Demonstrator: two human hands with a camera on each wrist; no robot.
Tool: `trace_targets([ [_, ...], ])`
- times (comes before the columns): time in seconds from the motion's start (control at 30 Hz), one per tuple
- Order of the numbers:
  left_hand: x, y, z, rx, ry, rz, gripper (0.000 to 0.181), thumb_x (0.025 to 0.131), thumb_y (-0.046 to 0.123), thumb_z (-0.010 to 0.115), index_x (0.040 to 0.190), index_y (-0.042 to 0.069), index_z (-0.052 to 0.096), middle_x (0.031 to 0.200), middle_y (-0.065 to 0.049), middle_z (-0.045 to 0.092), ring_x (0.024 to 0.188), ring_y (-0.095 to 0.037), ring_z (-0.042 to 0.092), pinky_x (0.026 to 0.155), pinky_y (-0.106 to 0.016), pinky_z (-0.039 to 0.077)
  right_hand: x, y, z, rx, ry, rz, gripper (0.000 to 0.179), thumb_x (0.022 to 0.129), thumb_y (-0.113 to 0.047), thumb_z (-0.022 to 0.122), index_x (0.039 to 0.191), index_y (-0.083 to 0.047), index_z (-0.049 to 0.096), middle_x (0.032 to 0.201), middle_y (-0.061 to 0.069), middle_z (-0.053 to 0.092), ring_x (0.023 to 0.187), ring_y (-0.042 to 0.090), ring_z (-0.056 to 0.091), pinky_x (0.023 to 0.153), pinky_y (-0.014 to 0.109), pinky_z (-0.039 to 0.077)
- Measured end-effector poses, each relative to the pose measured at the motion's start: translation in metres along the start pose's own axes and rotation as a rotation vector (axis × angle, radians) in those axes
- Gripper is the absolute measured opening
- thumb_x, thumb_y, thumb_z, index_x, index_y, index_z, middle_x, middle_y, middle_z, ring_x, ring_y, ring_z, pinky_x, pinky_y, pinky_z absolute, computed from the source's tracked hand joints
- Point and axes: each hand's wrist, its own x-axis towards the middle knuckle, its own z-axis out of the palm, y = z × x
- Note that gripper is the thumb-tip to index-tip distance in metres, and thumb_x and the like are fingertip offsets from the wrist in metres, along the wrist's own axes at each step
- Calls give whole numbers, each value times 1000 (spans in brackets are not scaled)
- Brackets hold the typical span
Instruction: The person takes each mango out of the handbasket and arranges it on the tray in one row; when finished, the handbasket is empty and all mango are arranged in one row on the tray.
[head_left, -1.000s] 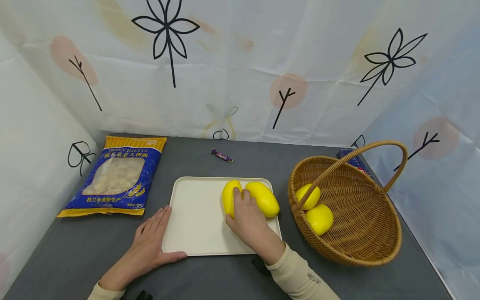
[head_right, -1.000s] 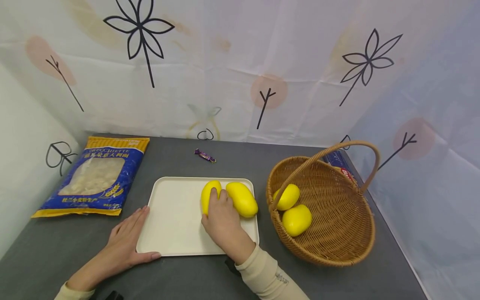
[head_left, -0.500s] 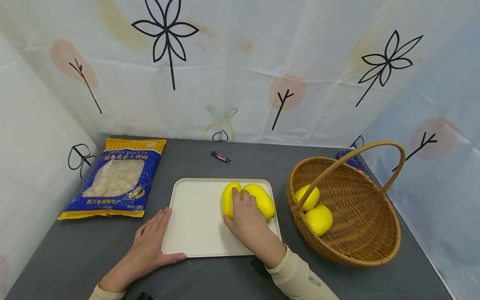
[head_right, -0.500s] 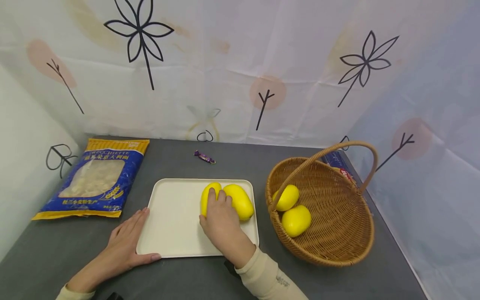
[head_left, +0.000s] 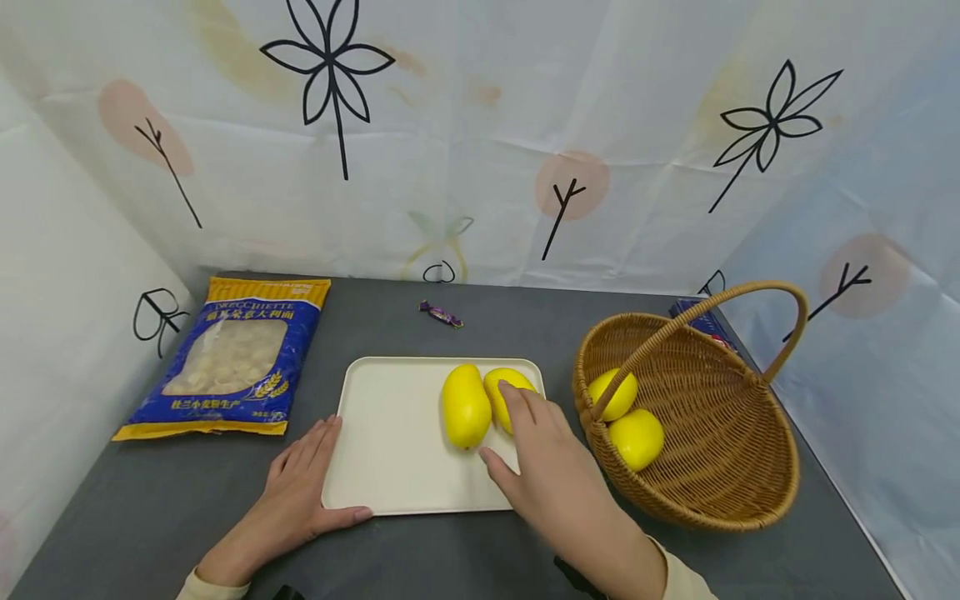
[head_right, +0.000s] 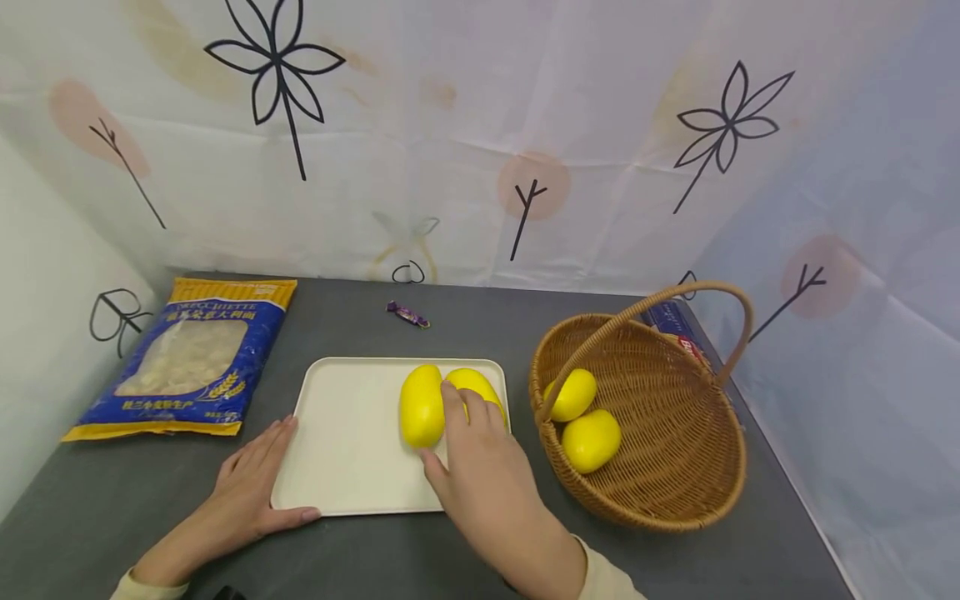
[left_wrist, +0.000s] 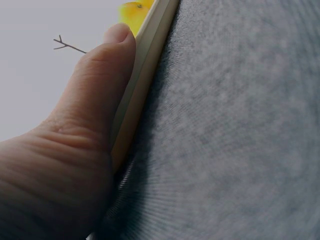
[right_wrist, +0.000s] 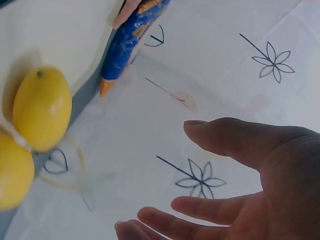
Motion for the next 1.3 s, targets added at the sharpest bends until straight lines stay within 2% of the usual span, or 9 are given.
trace_targets([
  [0.1, -1, 0, 1, -3, -4, -2, 125, 64, 77, 67, 152, 5, 16, 152, -22, 27, 137, -39, 25, 99, -60, 20, -11, 11, -16, -52, 23, -15, 64, 80, -31, 78, 131, -5, 52, 121, 10, 58, 110, 26, 56, 92, 40, 50],
  [0.23, -2, -2, 2, -3, 17, 15, 124, 64, 75, 69, 152, 6, 16, 152, -22, 28, 137, -38, 26, 99, -60, 21, -23, 27, -33, -143, 36, -37, 50, 79, -29, 78, 120, -6, 61, 113, 8, 62, 105, 23, 60, 85, 38, 53],
  [0.47, -3, -3, 2, 1, 24, 15, 124, 64, 75, 68, 153, 6, 16, 152, -21, 28, 137, -38, 26, 99, -59, 21, -31, 62, -52, -177, -48, 11, 34, 81, -25, 77, 106, -7, 65, 97, 5, 62, 85, 18, 59, 70, 37, 52],
  [0.63, -3, -3, 1, 6, 30, 10, 125, 63, 76, 68, 153, 6, 16, 151, -21, 29, 136, -38, 26, 98, -60, 21, -17, 92, -58, -163, -184, 134, 43, 85, -28, 72, 112, 4, 61, 99, 16, 61, 80, 25, 58, 66, 41, 50],
  [0.8, -3, -3, 2, 3, 32, 5, 124, 64, 76, 68, 152, 6, 17, 151, -21, 30, 136, -38, 27, 98, -60, 21, 7, 123, -56, -126, -258, 154, 50, 90, -23, 65, 121, 14, 52, 108, 30, 57, 85, 35, 61, 66, 44, 52],
  [0.9, -3, -3, 3, -4, 30, 11, 122, 65, 76, 68, 152, 5, 18, 152, -21, 29, 137, -38, 27, 99, -59, 22, 19, 137, -53, -105, -270, 148, 45, 91, -19, 62, 119, 15, 50, 101, 29, 55, 71, 28, 56, 56, 36, 48],
  [1.0, -3, -3, 2, -11, 15, 8, 123, 65, 76, 67, 152, 6, 17, 152, -20, 28, 138, -38, 26, 100, -59, 21, 26, 147, -49, -88, -300, 139, 36, 92, -18, 61, 108, 13, 51, 89, 22, 52, 59, 20, 47, 50, 30, 40],
  [1.13, -2, -2, 2, -14, 1, -1, 124, 64, 78, 66, 153, 6, 16, 153, -20, 27, 138, -38, 25, 100, -60, 21, 35, 155, -46, -65, -372, 150, 33, 94, -20, 59, 104, 12, 53, 91, 22, 51, 60, 20, 44, 51, 29, 38],
  [1.3, -2, -2, 1, -11, 8, 8, 123, 65, 76, 66, 153, 6, 15, 153, -20, 27, 138, -38, 25, 100, -60, 21, 48, 163, -41, -39, -439, 158, 34, 95, -21, 56, 112, 8, 57, 94, 24, 53, 66, 22, 45, 54, 31, 38],
])
